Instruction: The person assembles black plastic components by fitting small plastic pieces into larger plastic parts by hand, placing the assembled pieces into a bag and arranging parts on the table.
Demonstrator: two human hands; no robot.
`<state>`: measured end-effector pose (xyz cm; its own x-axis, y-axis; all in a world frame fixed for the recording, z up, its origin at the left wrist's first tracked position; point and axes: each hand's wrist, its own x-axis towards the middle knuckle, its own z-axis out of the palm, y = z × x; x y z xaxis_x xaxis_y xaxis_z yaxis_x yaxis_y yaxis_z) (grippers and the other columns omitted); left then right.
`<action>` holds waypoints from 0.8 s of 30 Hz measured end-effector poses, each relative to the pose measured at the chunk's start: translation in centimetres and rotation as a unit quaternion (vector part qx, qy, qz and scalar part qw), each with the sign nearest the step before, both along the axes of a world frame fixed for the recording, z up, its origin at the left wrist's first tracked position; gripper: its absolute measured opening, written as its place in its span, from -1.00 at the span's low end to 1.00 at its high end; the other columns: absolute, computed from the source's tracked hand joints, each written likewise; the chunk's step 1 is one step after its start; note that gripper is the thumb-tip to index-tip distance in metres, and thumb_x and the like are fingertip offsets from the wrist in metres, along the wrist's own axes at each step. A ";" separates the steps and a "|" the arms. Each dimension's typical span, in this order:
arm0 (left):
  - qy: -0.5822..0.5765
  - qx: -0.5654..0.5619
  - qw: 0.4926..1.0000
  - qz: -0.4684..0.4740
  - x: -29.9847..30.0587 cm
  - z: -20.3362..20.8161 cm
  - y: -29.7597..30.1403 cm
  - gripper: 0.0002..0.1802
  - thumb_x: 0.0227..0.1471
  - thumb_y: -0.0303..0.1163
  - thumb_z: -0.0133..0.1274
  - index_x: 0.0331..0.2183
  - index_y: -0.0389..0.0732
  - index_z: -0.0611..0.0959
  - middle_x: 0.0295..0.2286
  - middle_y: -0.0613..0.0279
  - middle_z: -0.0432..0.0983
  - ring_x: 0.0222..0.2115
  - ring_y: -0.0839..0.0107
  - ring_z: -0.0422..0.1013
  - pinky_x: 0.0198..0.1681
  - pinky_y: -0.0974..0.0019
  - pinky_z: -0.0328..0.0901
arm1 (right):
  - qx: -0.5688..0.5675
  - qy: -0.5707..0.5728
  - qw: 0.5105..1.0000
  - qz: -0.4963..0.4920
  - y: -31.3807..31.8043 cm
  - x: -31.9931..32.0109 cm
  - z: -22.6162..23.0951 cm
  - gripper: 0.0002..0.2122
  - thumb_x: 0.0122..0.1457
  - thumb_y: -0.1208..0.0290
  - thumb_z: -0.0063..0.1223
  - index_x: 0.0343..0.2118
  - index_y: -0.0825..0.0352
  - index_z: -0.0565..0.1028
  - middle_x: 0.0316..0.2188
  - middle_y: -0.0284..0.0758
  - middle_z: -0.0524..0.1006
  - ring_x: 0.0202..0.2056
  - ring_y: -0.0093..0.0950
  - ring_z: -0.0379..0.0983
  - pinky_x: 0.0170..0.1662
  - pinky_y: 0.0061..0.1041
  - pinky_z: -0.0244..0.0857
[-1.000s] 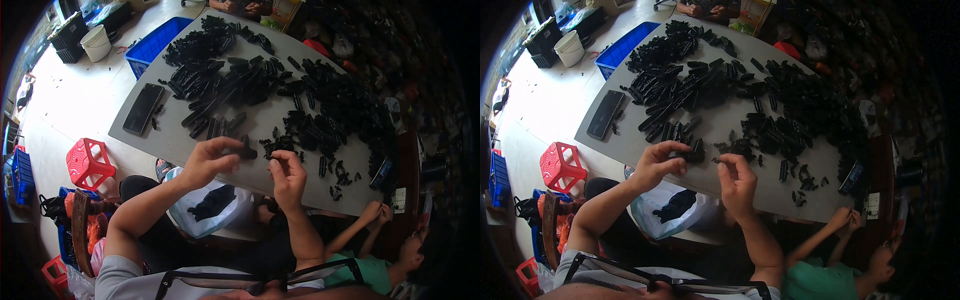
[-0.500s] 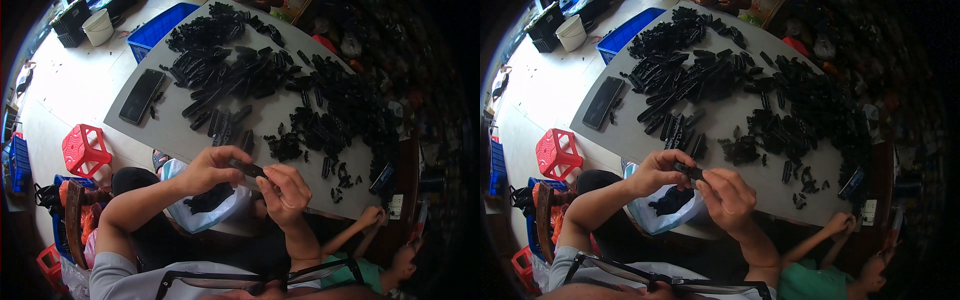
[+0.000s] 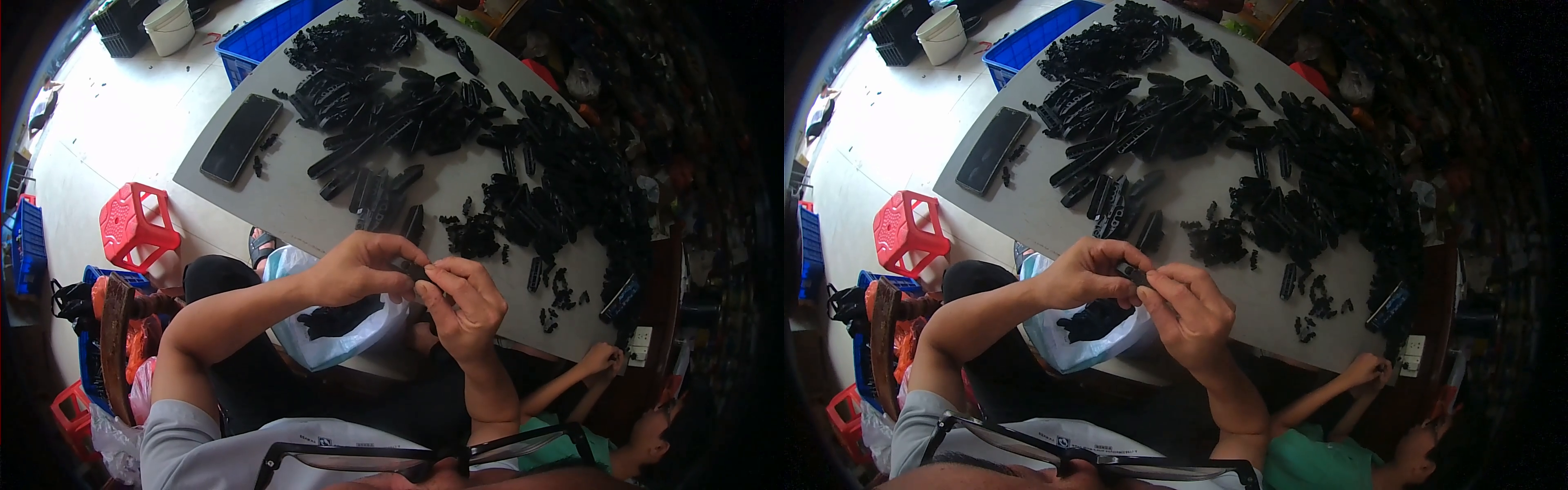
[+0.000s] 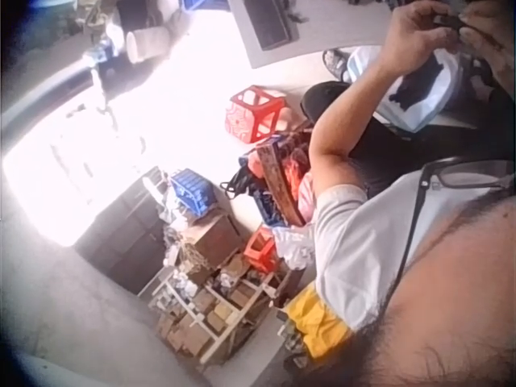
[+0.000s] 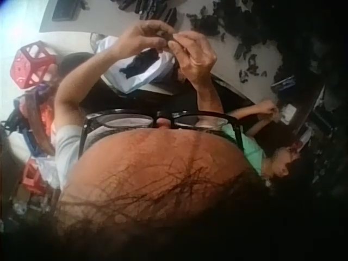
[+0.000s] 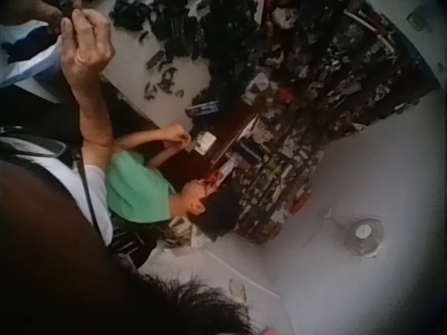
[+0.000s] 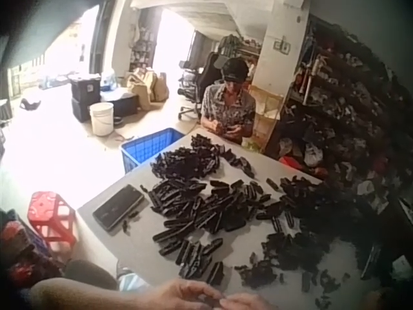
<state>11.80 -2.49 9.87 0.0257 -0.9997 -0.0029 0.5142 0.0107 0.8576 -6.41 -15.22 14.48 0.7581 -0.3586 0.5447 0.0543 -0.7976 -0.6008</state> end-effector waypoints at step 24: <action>-0.690 -0.012 0.665 0.286 1.0 0.1 2.3 -0.57 0.11 -0.26 0.31 -0.01 -0.17 0.63 -0.32 0.16 0.55 -0.44 0.19 0.53 -0.41 0.18 0.44 | 0.095 0.333 0.935 0.080 0.9 0.5 -2.3 -0.63 0.17 0.14 0.40 -0.15 0.36 0.63 -0.42 -0.17 0.68 -0.36 -0.19 0.68 -0.26 -0.24 0.53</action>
